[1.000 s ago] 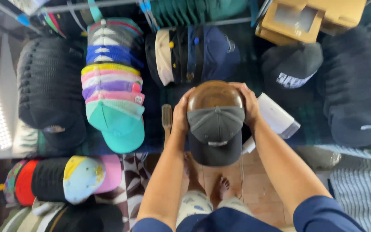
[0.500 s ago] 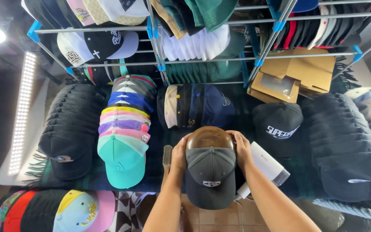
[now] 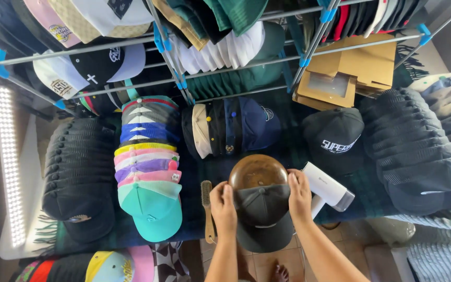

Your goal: Cleaning a baseball cap using a brush and hair dryer, then placing it on a head form for shaping.

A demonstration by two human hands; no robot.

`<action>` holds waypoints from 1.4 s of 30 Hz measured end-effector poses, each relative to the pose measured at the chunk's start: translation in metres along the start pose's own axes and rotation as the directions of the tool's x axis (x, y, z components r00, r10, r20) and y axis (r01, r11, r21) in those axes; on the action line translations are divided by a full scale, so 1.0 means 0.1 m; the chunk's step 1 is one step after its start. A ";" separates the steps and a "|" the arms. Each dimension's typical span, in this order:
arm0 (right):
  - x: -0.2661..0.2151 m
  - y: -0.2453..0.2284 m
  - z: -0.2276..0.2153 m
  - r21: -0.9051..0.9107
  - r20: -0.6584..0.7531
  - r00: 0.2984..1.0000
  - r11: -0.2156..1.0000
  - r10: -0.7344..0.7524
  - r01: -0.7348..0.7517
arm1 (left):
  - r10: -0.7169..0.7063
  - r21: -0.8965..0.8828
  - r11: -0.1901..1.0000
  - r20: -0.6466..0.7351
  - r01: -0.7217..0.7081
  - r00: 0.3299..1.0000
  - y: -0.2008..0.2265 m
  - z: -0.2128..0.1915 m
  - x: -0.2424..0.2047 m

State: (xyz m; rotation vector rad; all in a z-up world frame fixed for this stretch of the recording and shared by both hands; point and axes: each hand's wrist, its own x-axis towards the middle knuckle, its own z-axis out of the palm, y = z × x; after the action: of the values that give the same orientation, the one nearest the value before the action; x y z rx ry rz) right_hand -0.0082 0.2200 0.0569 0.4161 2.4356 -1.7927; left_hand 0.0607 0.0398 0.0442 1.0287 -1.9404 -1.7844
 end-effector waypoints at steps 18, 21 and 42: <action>0.36 0.00 -0.04 0.101 0.411 0.876 0.967 -0.253 0.233 | 0.254 -0.056 0.967 0.317 -0.250 0.914 0.23 0.11 0.32; 0.48 -0.04 -0.05 0.164 0.446 0.760 0.878 -0.473 0.451 | 0.321 -0.163 0.946 0.369 -0.279 0.872 0.26 0.16 0.48; 0.75 0.19 -0.02 0.243 0.479 0.770 0.907 -0.421 0.345 | 0.355 -0.222 0.933 0.425 -0.285 0.832 0.28 0.18 0.55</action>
State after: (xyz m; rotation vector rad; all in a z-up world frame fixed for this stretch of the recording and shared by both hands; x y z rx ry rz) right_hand -0.0753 0.2395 0.0229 -0.5542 2.1003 -1.8990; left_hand 0.0025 0.0148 0.0551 0.2061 -2.0360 -2.0570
